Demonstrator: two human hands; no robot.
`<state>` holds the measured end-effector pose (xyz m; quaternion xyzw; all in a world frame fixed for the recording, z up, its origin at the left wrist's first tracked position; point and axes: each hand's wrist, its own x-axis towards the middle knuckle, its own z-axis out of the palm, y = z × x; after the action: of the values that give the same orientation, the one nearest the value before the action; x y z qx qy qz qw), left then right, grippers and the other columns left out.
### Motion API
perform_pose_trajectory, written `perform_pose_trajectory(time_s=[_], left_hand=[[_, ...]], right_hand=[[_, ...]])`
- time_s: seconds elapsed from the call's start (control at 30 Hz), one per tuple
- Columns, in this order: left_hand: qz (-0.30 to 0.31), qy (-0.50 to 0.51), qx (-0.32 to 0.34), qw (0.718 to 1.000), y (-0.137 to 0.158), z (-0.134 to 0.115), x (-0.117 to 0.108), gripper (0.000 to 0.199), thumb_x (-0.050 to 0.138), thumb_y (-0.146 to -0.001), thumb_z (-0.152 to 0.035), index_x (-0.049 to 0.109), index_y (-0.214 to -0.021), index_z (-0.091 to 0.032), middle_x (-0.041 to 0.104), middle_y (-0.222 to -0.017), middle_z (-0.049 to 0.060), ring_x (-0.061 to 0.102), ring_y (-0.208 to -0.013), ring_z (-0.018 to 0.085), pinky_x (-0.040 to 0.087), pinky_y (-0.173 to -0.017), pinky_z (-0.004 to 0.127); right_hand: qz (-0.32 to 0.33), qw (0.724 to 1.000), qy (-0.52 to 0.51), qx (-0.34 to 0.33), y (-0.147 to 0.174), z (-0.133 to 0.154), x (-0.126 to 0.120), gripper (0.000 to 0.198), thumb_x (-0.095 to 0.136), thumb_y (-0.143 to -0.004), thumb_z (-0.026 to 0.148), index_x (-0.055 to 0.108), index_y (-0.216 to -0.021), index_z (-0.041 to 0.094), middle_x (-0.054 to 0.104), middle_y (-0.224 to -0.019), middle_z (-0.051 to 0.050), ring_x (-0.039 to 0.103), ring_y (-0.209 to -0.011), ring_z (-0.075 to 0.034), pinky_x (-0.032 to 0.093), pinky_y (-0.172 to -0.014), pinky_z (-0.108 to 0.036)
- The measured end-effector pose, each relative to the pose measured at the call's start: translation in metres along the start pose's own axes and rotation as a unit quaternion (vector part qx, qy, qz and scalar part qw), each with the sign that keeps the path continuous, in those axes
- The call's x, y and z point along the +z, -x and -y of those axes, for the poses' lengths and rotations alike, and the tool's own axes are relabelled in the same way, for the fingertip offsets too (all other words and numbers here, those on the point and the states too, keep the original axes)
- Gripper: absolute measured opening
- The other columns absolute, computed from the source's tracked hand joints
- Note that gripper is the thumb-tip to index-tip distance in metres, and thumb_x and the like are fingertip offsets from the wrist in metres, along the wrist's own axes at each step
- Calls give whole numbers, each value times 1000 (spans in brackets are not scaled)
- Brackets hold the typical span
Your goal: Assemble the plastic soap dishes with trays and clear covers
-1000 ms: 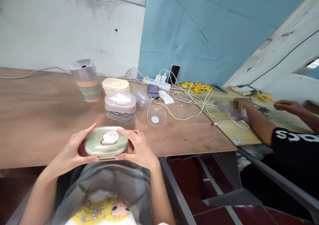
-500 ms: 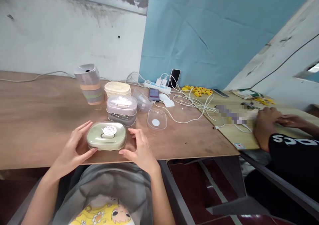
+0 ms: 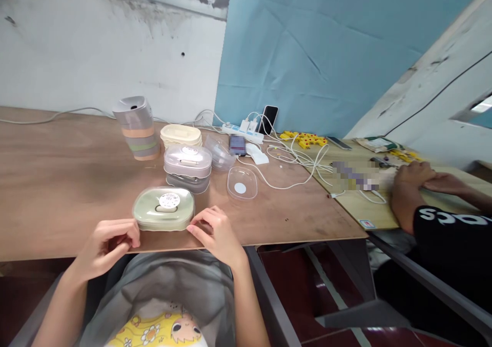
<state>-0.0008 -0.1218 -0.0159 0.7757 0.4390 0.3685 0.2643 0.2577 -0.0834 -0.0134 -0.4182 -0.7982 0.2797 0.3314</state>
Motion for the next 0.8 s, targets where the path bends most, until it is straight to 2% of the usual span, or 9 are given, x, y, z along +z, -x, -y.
perform_pose_trajectory(time_s=[0.1,0.17,0.23,0.33,0.4,0.47,0.57,0.7,0.8], left_hand=[[25,-9,-19,999,-1,-2,0,18,45,-77,-14,61,-70,-17,60,-57,-1,44,-45,9,30,-43,20],[30,-11,-25,999,-1,-2,0,19,46,-78,-13,64,-76,-16,63,-60,-1,47,-46,9,32,-43,19],[33,-14,-28,999,-1,-1,1,20,45,-79,-14,65,-82,-16,65,-62,-1,47,-45,9,33,-43,19],[19,-41,-44,998,-2,0,2,21,45,-83,-19,66,-86,-17,66,-64,-1,50,-46,10,37,-44,19],[-8,-66,-61,996,-4,1,4,23,44,-88,-24,66,-89,-18,69,-73,1,58,-57,12,43,-50,21],[-34,-93,-71,993,-7,3,6,25,43,-91,-29,65,-96,-18,70,-93,5,64,-80,17,50,-68,26],[-60,-147,-84,984,-12,6,10,31,42,-92,-33,61,-113,-20,60,-121,9,56,-109,26,45,-92,41],[-69,-196,-92,974,-14,11,13,34,43,-91,-35,59,-117,-19,56,-127,11,52,-116,30,40,-97,47],[-62,-211,-87,972,-13,12,14,32,43,-91,-34,60,-114,-19,58,-125,10,52,-116,29,41,-97,45]], right_hand=[[34,998,44,-22,0,2,0,10,62,-87,27,67,-95,23,72,-98,-2,55,-100,-22,41,-90,-37],[75,993,79,-46,-1,3,0,28,65,-84,27,63,-112,27,63,-126,-2,47,-120,-25,35,-100,-42],[114,986,102,-62,-2,3,0,43,67,-82,31,57,-125,30,46,-145,-1,37,-133,-27,29,-106,-46],[123,985,99,-63,-3,1,-1,50,66,-83,35,52,-130,29,45,-145,-1,35,-135,-27,28,-108,-46],[105,989,85,-54,-2,0,-1,48,66,-83,35,53,-129,27,54,-138,-2,38,-133,-26,30,-107,-44],[80,993,73,-38,-1,0,0,44,66,-83,33,55,-125,25,60,-131,-2,42,-130,-25,32,-106,-43],[48,997,64,-20,0,-1,2,35,64,-85,29,58,-120,24,64,-124,-3,47,-125,-24,35,-105,-42],[-17,999,51,-6,0,-6,7,26,58,-88,27,61,-113,24,62,-123,-6,51,-120,-23,39,-102,-42],[-163,985,34,53,0,-16,7,25,55,-89,32,62,-111,22,48,-138,-11,56,-112,-23,46,-94,-40]])
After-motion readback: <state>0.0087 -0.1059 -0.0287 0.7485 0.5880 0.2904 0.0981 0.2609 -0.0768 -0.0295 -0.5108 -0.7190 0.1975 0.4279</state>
